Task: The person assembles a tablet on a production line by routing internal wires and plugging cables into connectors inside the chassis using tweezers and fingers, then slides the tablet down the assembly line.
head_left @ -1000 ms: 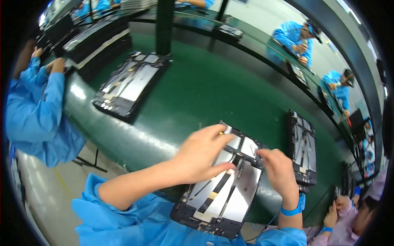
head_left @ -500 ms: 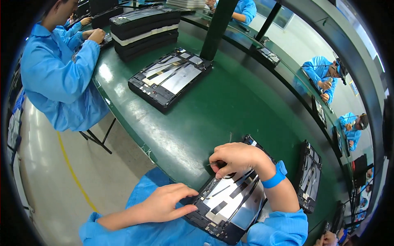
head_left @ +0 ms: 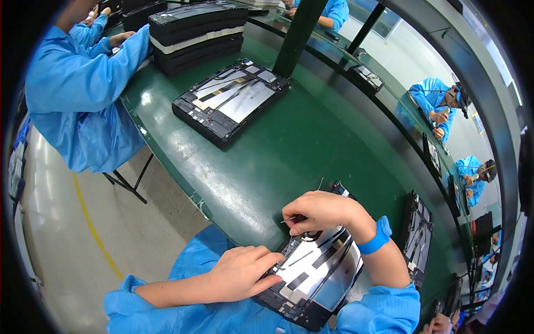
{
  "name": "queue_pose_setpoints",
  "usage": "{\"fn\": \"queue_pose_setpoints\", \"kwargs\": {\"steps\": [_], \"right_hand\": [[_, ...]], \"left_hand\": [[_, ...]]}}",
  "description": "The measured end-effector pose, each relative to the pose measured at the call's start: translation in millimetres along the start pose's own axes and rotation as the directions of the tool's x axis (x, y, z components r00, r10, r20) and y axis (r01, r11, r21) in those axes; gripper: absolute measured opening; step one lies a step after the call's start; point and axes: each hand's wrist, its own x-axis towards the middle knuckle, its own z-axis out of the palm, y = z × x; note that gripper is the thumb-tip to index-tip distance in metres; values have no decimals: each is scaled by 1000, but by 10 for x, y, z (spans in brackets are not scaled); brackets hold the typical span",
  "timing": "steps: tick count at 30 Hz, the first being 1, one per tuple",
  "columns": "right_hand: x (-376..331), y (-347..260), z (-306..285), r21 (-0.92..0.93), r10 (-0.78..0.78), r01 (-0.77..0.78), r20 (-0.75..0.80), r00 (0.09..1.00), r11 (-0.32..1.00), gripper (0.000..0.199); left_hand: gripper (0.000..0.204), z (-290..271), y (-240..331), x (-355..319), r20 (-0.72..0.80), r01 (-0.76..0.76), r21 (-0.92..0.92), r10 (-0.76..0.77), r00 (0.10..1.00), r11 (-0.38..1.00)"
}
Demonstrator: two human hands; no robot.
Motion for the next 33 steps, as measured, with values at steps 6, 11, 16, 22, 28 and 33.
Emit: {"fn": "queue_pose_setpoints", "kwargs": {"steps": [6,11,16,22,28,33], "right_hand": [[-112,-39,24,19,-42,44,-103,994,999,14],[-338,39,259,73,-63,83,-238,969,994,14],[-462,35,465,109,-53,92,-323,945,990,16],[-480,33,542,106,-48,98,-393,918,990,13],[-410,11,613,124,19,57,-541,841,991,13],[-394,-12,604,122,14,75,-604,797,990,12]], "left_hand": [[30,19,-13,-12,-25,-48,62,50,998,997],[35,21,-35,-7,-35,-151,177,160,986,973],[40,-43,-20,21,49,-220,261,215,975,940],[41,-76,-44,47,131,-293,317,264,956,902],[43,-163,-16,96,251,-364,383,284,925,849],[44,-188,-23,170,293,-465,388,372,881,796]]}}
